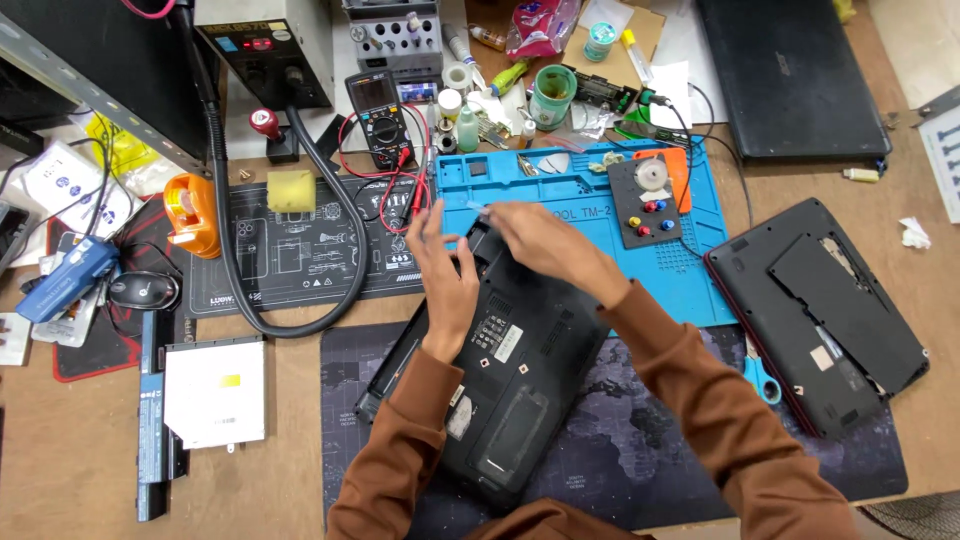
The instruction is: Disassembling a laptop by removing screws from the casing and extracting an internal component
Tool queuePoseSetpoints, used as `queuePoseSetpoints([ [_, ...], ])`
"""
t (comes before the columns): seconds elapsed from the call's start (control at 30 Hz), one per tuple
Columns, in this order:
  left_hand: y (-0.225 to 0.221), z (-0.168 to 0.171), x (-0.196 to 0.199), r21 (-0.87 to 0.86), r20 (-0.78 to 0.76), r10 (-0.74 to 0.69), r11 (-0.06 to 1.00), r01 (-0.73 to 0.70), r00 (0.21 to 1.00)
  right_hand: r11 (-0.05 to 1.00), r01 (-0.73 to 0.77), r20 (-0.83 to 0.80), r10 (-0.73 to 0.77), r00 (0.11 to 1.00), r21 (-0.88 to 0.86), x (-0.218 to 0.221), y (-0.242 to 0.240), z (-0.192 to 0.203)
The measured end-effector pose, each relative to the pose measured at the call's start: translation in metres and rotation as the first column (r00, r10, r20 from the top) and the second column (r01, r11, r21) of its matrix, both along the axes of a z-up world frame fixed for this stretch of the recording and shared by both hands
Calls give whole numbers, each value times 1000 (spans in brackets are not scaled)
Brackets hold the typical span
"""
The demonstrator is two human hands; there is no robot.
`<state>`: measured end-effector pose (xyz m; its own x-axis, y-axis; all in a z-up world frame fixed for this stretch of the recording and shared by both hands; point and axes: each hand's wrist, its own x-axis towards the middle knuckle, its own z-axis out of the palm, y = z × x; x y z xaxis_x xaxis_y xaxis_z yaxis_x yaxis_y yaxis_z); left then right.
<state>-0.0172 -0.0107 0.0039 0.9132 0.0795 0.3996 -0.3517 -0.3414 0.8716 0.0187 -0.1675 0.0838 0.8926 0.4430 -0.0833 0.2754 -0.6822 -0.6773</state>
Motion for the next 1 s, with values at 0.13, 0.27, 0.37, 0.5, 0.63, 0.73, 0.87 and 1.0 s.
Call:
queuePoseSetpoints([
  [0.13, 3, -5, -5, 425, 287, -25, 899, -104, 958, 997, -28, -104, 35, 994, 68, -28, -13, 8],
  [0.27, 10, -31, -4, 635, 369, -111, 756, -163, 923, 994, 43, -132, -29, 991, 98, -50, -35, 25],
  [0.37, 13, -34, -5, 670, 365, -156, 728, -142, 918, 986, 106, -145, -87, 986, 127, -53, -65, 17],
  [0.5, 9, -32, -3, 623, 290, -111, 776, -99, 951, 823, 258, -246, -149, 958, 506, -67, -98, 28],
  [0.63, -18, -18, -9, 535, 249, -155, 845, -2, 956, 634, 337, -178, -302, 936, 696, -73, -112, 5],
  [0.73, -47, -17, -15, 480, 230, -250, 870, 114, 941, 549, 305, -33, -450, 893, 778, -81, -110, 10],
  [0.87, -78, -5, -27, 329, 48, -468, 841, 428, 882, 565, 260, 115, -543, 832, 783, -98, -104, 37],
  [1.0, -96, -7, -27, 309, -82, -600, 743, 593, 796, 647, 213, 300, -586, 753, 732, -110, -116, 29],
])
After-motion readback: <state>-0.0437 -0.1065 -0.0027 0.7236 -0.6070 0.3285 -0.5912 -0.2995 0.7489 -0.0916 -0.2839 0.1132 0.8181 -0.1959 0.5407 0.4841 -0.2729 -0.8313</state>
